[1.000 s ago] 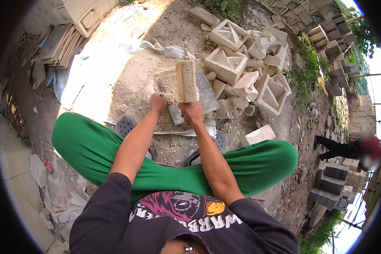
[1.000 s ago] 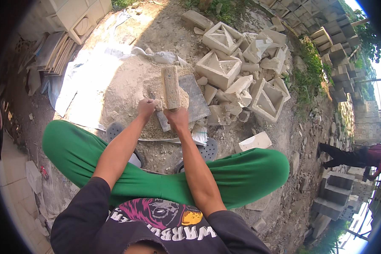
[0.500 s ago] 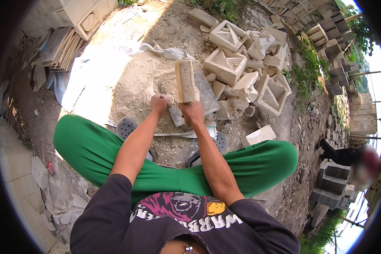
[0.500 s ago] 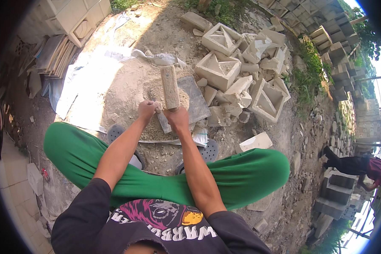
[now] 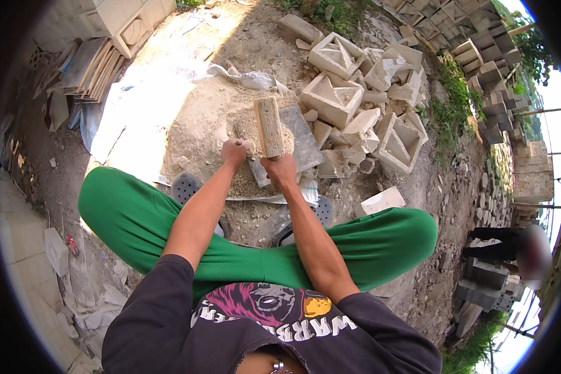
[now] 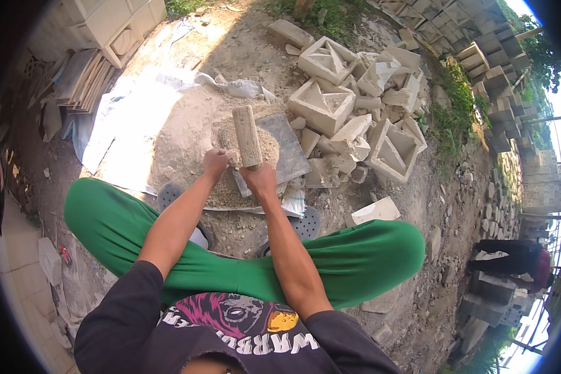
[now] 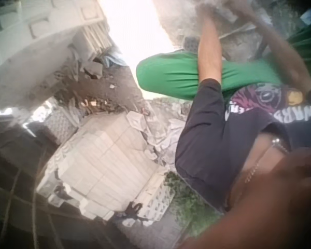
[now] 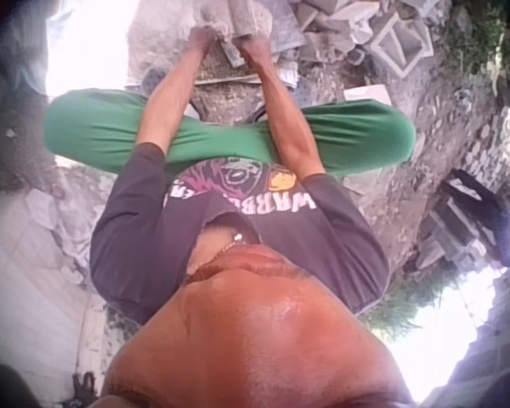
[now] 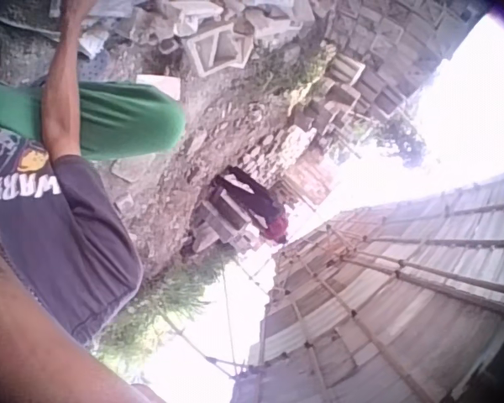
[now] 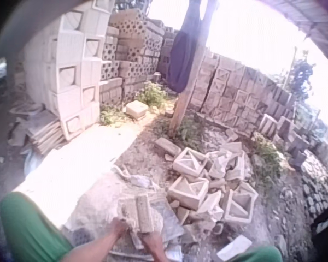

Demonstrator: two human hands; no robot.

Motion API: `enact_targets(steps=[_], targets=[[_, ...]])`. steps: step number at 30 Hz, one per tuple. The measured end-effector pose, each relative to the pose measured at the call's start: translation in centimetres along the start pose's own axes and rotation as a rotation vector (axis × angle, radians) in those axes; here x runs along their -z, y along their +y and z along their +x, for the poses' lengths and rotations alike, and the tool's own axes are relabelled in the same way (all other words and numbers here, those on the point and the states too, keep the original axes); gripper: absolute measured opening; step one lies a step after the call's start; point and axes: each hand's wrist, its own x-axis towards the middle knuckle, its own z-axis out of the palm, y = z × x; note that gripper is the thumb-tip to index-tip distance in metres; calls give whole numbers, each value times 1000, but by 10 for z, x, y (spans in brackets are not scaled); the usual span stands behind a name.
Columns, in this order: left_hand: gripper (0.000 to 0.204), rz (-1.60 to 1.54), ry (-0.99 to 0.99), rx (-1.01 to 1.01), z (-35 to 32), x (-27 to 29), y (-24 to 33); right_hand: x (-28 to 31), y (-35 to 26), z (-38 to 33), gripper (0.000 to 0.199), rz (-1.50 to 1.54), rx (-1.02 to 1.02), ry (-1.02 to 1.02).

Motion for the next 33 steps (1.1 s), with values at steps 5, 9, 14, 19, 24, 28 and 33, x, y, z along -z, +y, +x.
enact_targets(steps=[5,9,14,19,24,28,33], targets=[[27,19,42,51,-21,0,29,-9,44,11,40,-197,-116,-43],[25,-2,1,75,-11,0,20,-5,28,11,34,76,-121,16],[24,27,28,4,-2,-3,-1,0,8,-6,36,127,-43,13],[25,17,47,32,-7,-5,17,-13,55,16,50,-189,-161,-63],[28,52,13,1,-4,-1,12,-4,19,0,33,84,-90,22],[26,127,48,-56,-6,-1,3,-7,-2,-10,29,115,3,41],[24,1,49,-28,-25,-14,43,-22,88,35,28,-132,-77,66]])
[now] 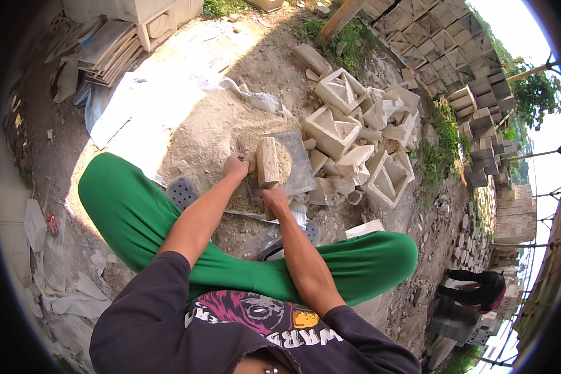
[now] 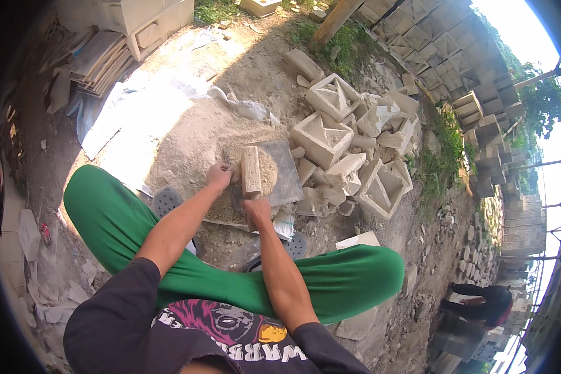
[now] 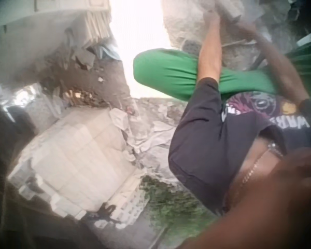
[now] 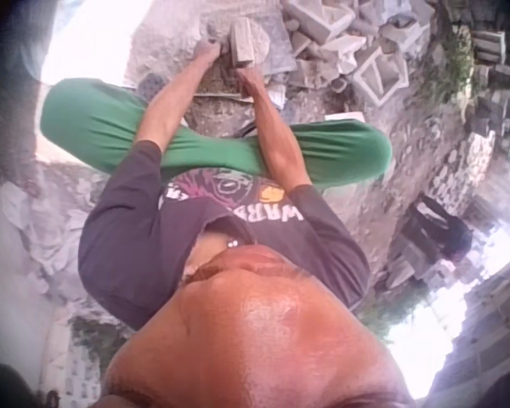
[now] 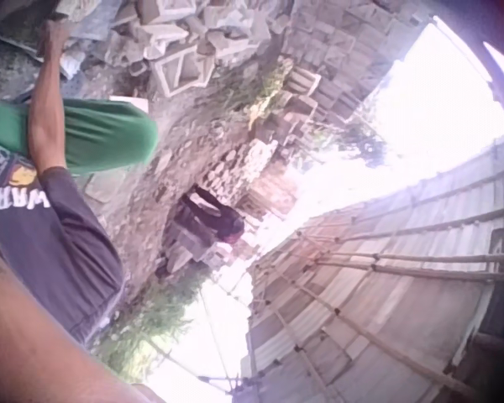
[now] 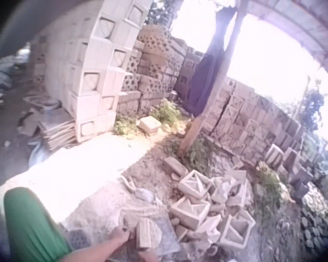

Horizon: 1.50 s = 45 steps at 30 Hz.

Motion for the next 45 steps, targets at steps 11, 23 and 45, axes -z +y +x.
enact_targets(steps=[11,23,45], targets=[[23,-142,295,87,13,24,-45,29,-78,-45,26,197,-15,-64],[30,258,34,-479,-36,39,-46,22,-51,-25,27,391,-245,-262],[20,195,99,-523,-12,16,-16,74,-84,-57,25,267,-20,-89]])
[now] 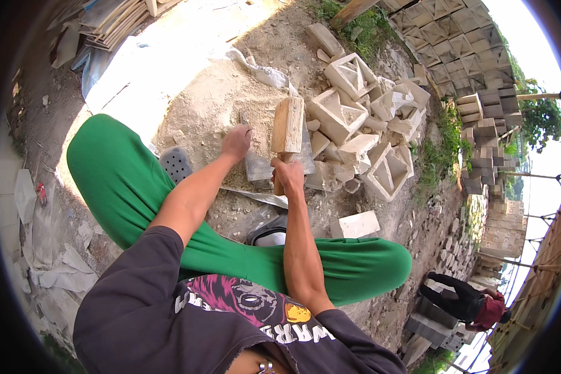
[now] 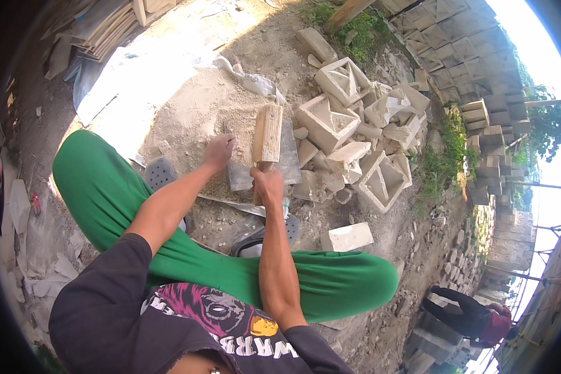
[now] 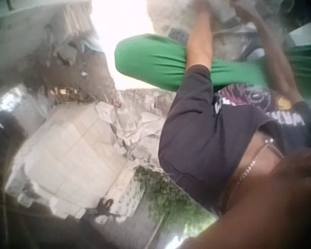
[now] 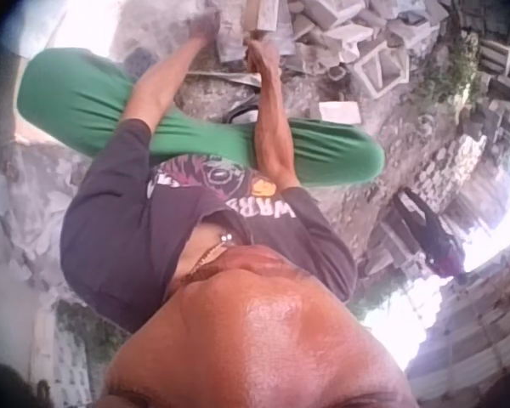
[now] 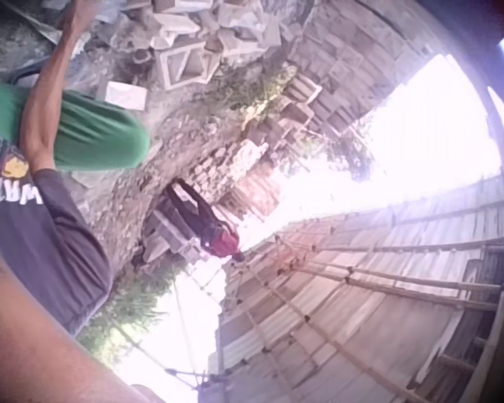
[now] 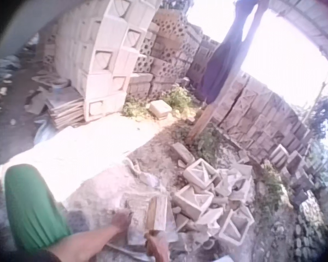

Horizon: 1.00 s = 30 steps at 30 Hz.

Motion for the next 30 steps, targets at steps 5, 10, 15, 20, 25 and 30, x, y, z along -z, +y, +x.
enact_targets(steps=[5,10,15,20,25,30], targets=[[24,87,161,36,-7,15,-18,-39,20,8,30,-23,135,-3],[26,224,227,-75,-11,27,-21,-55,58,23,37,-334,-40,-32],[28,241,267,-42,-13,29,-25,-43,15,14,31,-183,45,32],[31,217,268,50,-16,22,-41,-44,14,10,26,-110,76,11],[36,96,127,231,-14,22,-24,-43,55,30,28,-200,-67,-25],[36,136,133,263,-14,24,-33,-37,9,19,29,-106,36,24]])
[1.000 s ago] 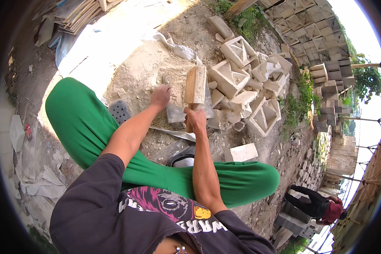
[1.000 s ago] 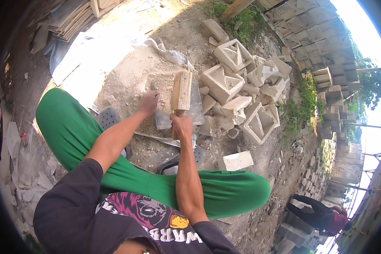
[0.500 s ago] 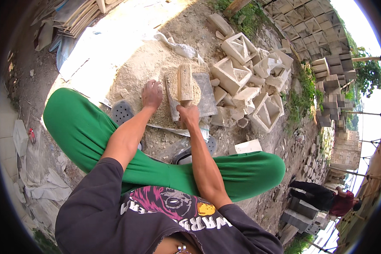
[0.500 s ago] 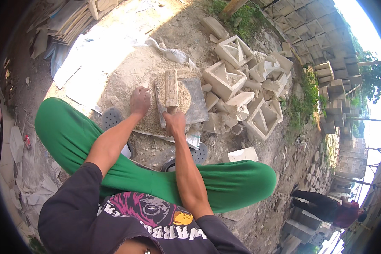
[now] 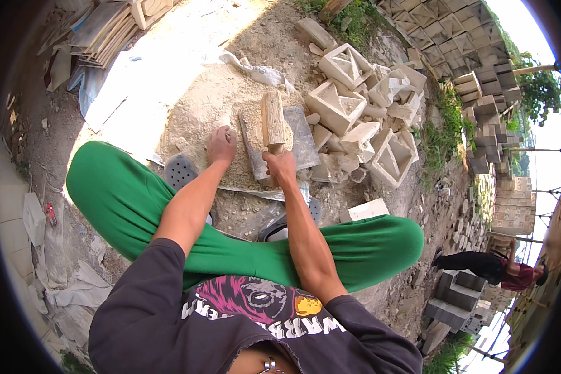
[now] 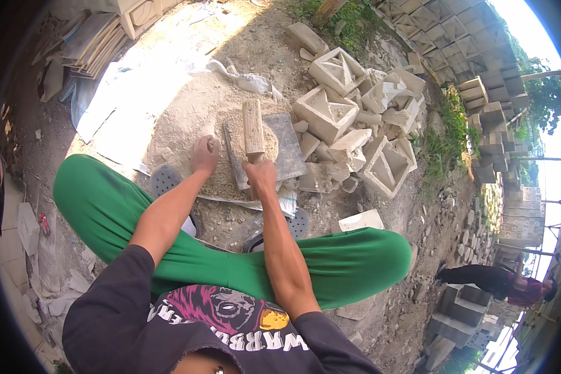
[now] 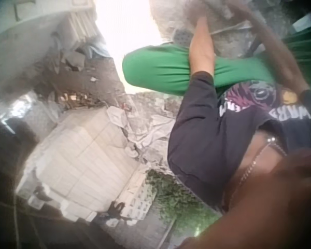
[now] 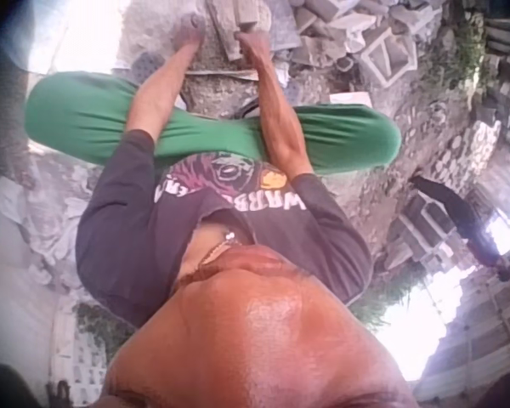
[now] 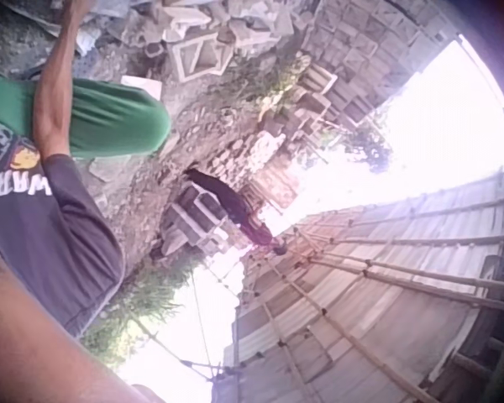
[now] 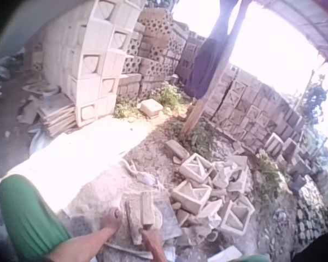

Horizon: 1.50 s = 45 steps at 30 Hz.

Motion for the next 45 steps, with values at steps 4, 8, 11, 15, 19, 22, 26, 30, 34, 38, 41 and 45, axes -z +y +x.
enact_targets(steps=[4,8,11,15,19,22,26,30,34,38,41,45], targets=[[37,26,-85,18,-2,5,6,-8,-5,4,33,90,121,50],[39,15,-4,-59,3,1,13,-20,51,29,35,-181,-30,-9],[39,17,52,85,0,-1,-1,-12,22,12,35,8,-170,-109],[40,50,-50,122,2,5,14,2,0,6,32,58,-44,5],[38,26,-105,163,3,7,17,-9,-3,-2,35,87,62,22],[39,-60,-148,152,11,2,27,-19,50,26,37,-67,-24,13],[43,-125,-188,235,18,-1,10,-16,44,19,35,-53,-85,-83],[42,-47,-63,182,13,-9,3,-2,31,15,33,214,-182,-70],[41,-236,-17,244,9,-10,-5,24,27,14,31,281,-197,56],[38,-427,-52,221,7,-12,17,43,50,21,27,376,-255,127],[36,-526,-161,109,14,-20,22,40,50,20,28,444,-283,130],[36,-306,-252,76,8,-30,35,41,53,17,30,359,-220,124]])
